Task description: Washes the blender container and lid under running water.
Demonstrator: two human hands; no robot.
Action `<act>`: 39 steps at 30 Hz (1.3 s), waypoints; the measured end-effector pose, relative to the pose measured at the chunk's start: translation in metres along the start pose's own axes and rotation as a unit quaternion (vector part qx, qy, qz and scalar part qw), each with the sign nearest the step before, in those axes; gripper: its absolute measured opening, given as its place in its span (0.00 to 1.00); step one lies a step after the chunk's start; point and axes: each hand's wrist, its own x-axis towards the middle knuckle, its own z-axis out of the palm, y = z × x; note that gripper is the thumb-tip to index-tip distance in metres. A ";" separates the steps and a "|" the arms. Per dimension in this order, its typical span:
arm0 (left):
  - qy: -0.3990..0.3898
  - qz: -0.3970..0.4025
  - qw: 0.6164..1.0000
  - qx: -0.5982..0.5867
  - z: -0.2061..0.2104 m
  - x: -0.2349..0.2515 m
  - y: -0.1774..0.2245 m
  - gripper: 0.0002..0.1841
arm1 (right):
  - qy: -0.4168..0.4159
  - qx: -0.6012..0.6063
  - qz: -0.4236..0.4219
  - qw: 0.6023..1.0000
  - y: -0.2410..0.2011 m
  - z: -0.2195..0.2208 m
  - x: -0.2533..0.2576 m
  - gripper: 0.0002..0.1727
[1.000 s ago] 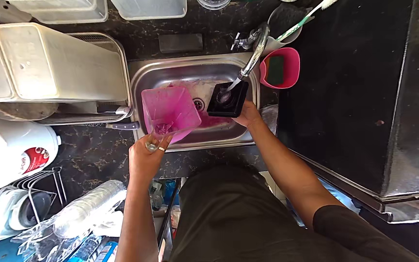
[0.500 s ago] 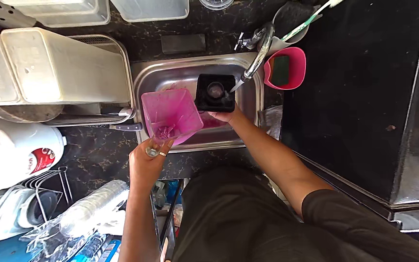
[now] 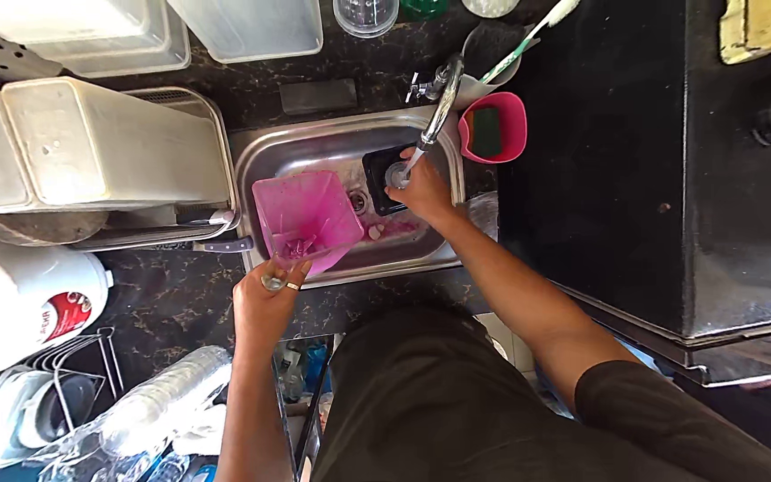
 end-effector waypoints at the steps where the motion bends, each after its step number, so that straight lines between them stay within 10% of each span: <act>1: 0.001 -0.002 1.000 0.000 0.000 -0.001 0.000 0.18 | 0.006 -0.018 -0.008 1.000 -0.002 0.001 0.000 0.49; 18: 0.019 -0.008 1.000 -0.015 -0.002 -0.006 -0.004 0.18 | 0.009 0.084 0.045 0.995 0.015 -0.008 -0.001 0.38; 23: 0.052 -0.001 0.995 -0.080 -0.006 -0.011 0.002 0.14 | -0.083 0.524 0.142 0.836 0.038 -0.004 -0.007 0.27; 29: 0.074 0.012 0.990 -0.123 -0.010 -0.015 0.003 0.15 | -0.162 0.690 0.122 0.695 0.067 0.002 -0.023 0.15; 31: 0.082 0.019 0.986 -0.142 -0.012 -0.017 0.006 0.13 | -0.128 0.740 0.168 0.639 0.063 0.011 -0.009 0.27; 34: 0.091 0.036 0.977 -0.188 -0.014 -0.023 0.010 0.10 | -0.129 0.727 0.240 0.631 0.045 0.029 0.010 0.44; 39: 0.109 0.055 0.965 -0.234 -0.022 -0.032 0.014 0.08 | -0.196 0.692 0.261 0.644 0.036 0.028 0.002 0.42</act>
